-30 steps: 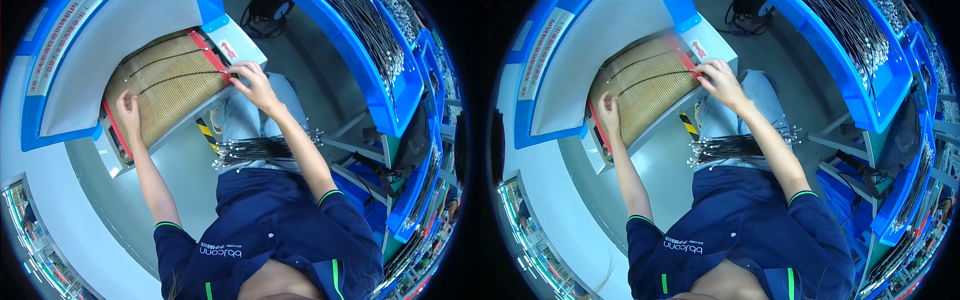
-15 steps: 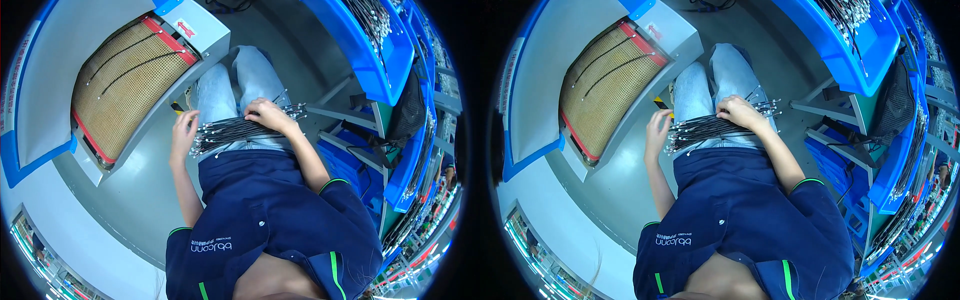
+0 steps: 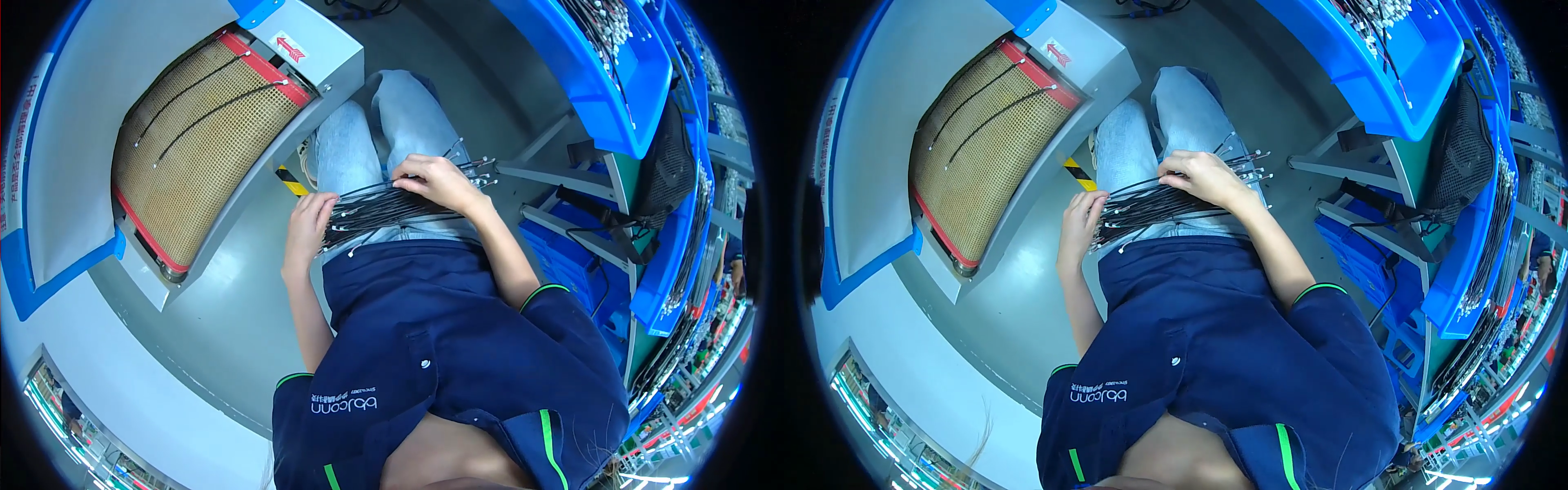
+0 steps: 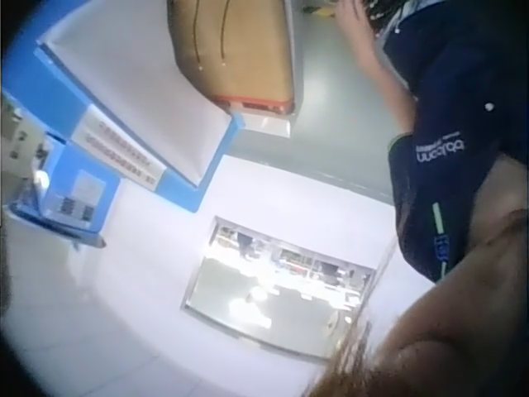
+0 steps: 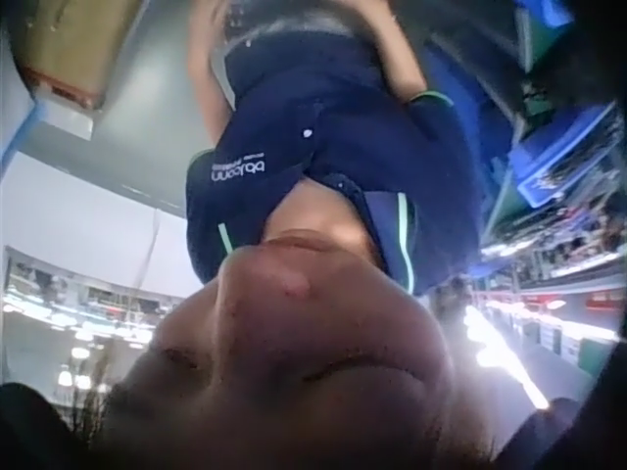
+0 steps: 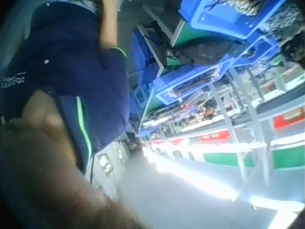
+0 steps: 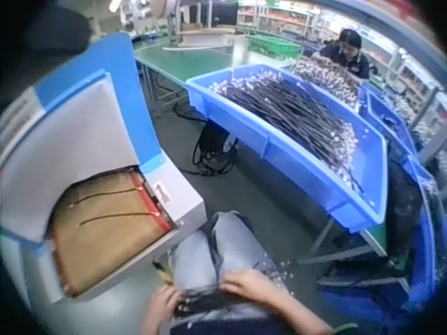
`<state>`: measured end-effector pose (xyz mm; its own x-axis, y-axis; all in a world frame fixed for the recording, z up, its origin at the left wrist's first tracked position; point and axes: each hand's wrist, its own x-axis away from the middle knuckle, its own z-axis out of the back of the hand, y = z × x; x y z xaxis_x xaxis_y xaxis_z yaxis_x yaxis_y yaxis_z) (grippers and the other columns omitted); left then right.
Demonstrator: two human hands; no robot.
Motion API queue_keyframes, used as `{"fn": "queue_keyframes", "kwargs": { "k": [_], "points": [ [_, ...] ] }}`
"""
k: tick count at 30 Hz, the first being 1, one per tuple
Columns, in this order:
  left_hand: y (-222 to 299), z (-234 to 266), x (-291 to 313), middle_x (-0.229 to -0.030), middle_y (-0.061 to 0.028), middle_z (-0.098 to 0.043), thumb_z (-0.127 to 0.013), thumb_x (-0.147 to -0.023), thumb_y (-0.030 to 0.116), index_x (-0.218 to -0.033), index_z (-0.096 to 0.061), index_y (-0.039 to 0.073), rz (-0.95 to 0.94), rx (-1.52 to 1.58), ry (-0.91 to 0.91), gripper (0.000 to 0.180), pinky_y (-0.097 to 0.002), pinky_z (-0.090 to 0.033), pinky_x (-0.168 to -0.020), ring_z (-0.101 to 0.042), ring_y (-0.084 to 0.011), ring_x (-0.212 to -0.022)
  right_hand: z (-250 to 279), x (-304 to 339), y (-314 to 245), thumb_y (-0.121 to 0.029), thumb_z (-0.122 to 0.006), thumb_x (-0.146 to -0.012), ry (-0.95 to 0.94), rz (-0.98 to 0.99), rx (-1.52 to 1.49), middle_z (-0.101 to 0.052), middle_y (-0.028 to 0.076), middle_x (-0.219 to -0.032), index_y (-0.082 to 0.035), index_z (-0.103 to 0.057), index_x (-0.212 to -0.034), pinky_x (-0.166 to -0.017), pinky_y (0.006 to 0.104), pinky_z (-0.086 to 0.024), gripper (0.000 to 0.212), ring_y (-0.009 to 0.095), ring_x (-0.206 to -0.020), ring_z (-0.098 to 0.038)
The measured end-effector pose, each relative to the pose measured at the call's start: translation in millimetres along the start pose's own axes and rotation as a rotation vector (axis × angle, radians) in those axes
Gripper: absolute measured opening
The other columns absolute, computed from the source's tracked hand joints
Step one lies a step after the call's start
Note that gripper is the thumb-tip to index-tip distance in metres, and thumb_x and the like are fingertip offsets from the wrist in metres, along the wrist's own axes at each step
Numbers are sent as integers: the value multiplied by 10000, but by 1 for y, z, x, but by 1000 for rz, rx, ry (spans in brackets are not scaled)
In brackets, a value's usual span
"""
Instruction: The person applies heat-shrink tubes onto electrical wires using a thermal machine, shrinking the tubes into place.
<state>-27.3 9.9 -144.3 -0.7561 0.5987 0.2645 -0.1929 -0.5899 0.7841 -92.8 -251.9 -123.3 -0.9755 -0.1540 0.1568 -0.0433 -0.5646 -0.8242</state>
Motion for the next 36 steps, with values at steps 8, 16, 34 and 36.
{"fn": "queue_keyframes", "kwargs": {
  "k": [8,16,34,36],
  "points": [
    [1,-5,2,-857,-113,-598,-590,-867,104,-922,-603,9,55,58,38,111,-344,-455,-757,-582,-264,-843,42,24,24,-37,-631,-780,-35,-109,119,-633,100,-890,-51,-640,-980,-734,346,-498,201,268,-834,-625],
    [8,-10,-3,-880,-119,-607,-546,-899,105,-943,-592,5,8,-20,134,118,-354,-451,-758,-582,-273,-851,72,39,35,-33,-641,-765,33,-195,86,-639,87,-874,-59,-646,-935,-806,362,-490,172,270,-861,-617],
    [59,-20,-16,-765,-122,-642,-602,-848,92,-941,-657,-9,-128,150,2,148,-333,-466,-677,-612,-251,-705,33,9,-4,-117,-661,-755,91,356,282,-646,37,-824,-92,-691,-923,-952,403,-427,173,201,-785,-623],
    [66,-24,-19,-754,-113,-642,-602,-847,90,-937,-655,-8,-150,144,-7,143,-329,-467,-665,-612,-246,-701,16,0,-16,-125,-660,-768,88,423,156,-631,53,-798,-68,-666,-889,-733,338,-494,134,218,-736,-606]
  ]
}}
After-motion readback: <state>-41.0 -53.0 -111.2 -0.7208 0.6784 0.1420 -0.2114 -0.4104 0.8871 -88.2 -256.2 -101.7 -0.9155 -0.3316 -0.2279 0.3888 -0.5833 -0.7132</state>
